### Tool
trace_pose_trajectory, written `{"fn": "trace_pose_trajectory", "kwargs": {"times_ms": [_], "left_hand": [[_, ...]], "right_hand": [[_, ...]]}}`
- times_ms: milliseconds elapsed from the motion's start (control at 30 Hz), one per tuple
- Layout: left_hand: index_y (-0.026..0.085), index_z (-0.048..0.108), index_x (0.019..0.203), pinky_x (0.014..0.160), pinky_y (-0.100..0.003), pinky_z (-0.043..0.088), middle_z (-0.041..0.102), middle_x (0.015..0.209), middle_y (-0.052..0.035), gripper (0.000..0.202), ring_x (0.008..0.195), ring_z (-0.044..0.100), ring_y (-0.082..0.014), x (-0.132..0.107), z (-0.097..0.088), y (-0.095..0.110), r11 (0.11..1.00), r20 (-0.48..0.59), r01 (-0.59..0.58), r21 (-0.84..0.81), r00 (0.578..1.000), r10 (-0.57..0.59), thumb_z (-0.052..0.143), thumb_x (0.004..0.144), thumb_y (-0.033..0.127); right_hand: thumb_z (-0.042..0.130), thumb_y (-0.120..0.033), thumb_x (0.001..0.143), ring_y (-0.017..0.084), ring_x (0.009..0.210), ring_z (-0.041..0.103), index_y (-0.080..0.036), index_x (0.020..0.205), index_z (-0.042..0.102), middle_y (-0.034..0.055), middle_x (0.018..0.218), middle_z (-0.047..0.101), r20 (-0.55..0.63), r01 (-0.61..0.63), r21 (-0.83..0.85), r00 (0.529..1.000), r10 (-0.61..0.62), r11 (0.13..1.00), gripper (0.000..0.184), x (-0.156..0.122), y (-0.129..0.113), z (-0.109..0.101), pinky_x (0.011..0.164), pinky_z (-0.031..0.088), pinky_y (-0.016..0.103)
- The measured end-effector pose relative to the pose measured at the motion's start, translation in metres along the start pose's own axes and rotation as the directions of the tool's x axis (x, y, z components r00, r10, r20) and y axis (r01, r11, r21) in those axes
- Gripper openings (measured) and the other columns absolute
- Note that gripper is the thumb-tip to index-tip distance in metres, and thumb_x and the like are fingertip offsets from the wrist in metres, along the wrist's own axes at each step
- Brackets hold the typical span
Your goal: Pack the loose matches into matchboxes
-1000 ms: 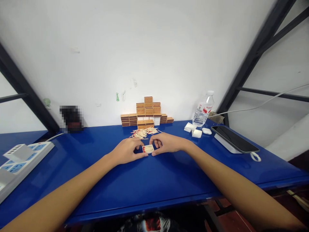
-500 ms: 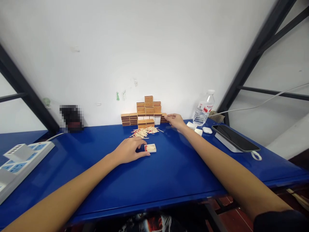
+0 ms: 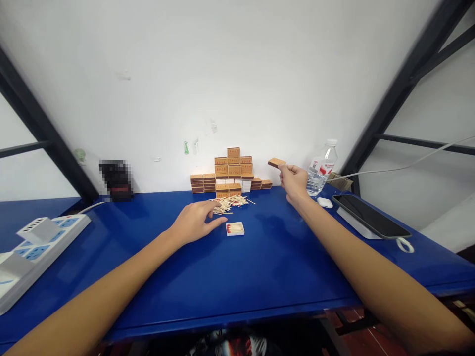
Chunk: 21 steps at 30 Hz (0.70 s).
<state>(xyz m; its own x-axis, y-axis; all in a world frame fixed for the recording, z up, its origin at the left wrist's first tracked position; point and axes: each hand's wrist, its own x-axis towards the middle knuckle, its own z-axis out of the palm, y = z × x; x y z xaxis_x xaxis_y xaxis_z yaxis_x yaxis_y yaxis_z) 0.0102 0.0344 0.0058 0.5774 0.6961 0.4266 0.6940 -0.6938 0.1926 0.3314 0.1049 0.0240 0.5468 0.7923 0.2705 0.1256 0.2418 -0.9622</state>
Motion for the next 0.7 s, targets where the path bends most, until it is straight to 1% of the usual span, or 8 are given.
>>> {"fn": "trace_pose_trajectory", "kwargs": {"times_ms": [67,100,167,233,333,533,600,700], "left_hand": [[0.020,0.062,0.131,0.072,-0.033,0.050,0.072,0.097,-0.0051,0.049,0.079,0.065,-0.0193,0.002,-0.002,-0.002,0.998,-0.091,0.040,-0.054,0.995,-0.045,0.063,0.096,0.055],[0.021,0.059,0.137,0.074,-0.033,0.052,0.072,0.105,-0.0063,0.055,0.083,0.065,-0.0195,0.002,-0.004,-0.002,0.992,-0.128,0.058,-0.108,0.989,-0.072,0.066,0.094,0.055],[0.023,0.052,0.144,0.073,-0.032,0.054,0.071,0.119,-0.0082,0.067,0.088,0.066,-0.0195,0.004,-0.006,-0.001,0.969,-0.169,0.075,-0.234,0.979,-0.116,0.072,0.089,0.055],[0.023,0.053,0.143,0.070,-0.030,0.055,0.071,0.121,-0.0086,0.066,0.090,0.067,-0.0190,0.005,-0.008,0.002,0.944,-0.187,0.060,-0.323,0.974,-0.126,0.075,0.088,0.052],[0.020,0.067,0.123,0.070,-0.030,0.055,0.075,0.107,-0.0067,0.044,0.082,0.067,-0.0169,0.005,-0.009,0.005,0.941,-0.180,0.023,-0.337,0.980,-0.088,0.073,0.090,0.047],[0.018,0.072,0.113,0.067,-0.028,0.054,0.073,0.091,-0.0036,0.039,0.075,0.065,-0.0150,0.005,-0.011,0.000,0.934,-0.134,0.039,-0.356,0.987,-0.092,0.075,0.087,0.047],[0.018,0.073,0.109,0.066,-0.028,0.054,0.073,0.089,-0.0031,0.039,0.072,0.064,-0.0144,0.006,-0.013,-0.005,0.933,-0.115,0.066,-0.354,0.987,-0.113,0.077,0.084,0.048],[0.018,0.075,0.103,0.062,-0.027,0.052,0.073,0.086,-0.0032,0.037,0.065,0.061,-0.0130,0.007,-0.015,-0.016,0.933,-0.046,0.122,-0.340,0.988,-0.146,0.077,0.083,0.049]], "right_hand": [[0.074,-0.049,0.081,0.009,0.050,0.041,-0.022,0.077,0.055,-0.0024,0.063,0.050,0.203,0.033,0.072,0.978,-0.047,0.997,0.033,-0.021,-0.010,0.000,0.040,0.028,0.022],[0.077,-0.050,0.078,0.009,0.050,0.040,-0.021,0.078,0.057,-0.0023,0.063,0.051,0.346,0.007,0.086,0.937,-0.037,0.996,0.035,-0.034,-0.015,0.001,0.040,0.027,0.022],[0.081,-0.052,0.074,0.009,0.051,0.043,-0.020,0.083,0.062,-0.0019,0.065,0.054,0.587,-0.038,0.085,0.809,-0.020,0.996,0.038,-0.063,-0.021,0.008,0.040,0.028,0.021],[0.083,-0.054,0.073,0.009,0.052,0.046,-0.020,0.081,0.062,-0.0017,0.065,0.056,0.740,-0.039,0.049,0.673,-0.010,0.998,0.041,-0.089,-0.025,0.015,0.041,0.031,0.021],[0.082,-0.055,0.075,0.009,0.053,0.048,-0.020,0.081,0.061,-0.0024,0.065,0.057,0.822,-0.011,0.021,0.569,-0.011,1.000,0.041,-0.111,-0.027,0.022,0.043,0.033,0.021],[0.077,-0.057,0.082,0.012,0.066,0.054,-0.019,0.093,0.061,-0.0003,0.077,0.060,0.845,0.208,-0.009,0.525,-0.104,0.978,0.043,-0.098,-0.023,0.015,0.060,0.044,0.026],[0.079,-0.056,0.079,0.014,0.073,0.054,-0.018,0.103,0.062,0.0021,0.087,0.062,0.885,0.334,-0.074,0.456,-0.092,0.940,0.048,-0.088,-0.020,0.010,0.067,0.046,0.028],[0.087,-0.056,0.069,0.016,0.079,0.054,-0.019,0.111,0.066,0.0052,0.101,0.064,0.952,0.508,-0.213,0.299,0.061,0.835,0.060,-0.076,-0.017,0.001,0.070,0.047,0.029]]}}
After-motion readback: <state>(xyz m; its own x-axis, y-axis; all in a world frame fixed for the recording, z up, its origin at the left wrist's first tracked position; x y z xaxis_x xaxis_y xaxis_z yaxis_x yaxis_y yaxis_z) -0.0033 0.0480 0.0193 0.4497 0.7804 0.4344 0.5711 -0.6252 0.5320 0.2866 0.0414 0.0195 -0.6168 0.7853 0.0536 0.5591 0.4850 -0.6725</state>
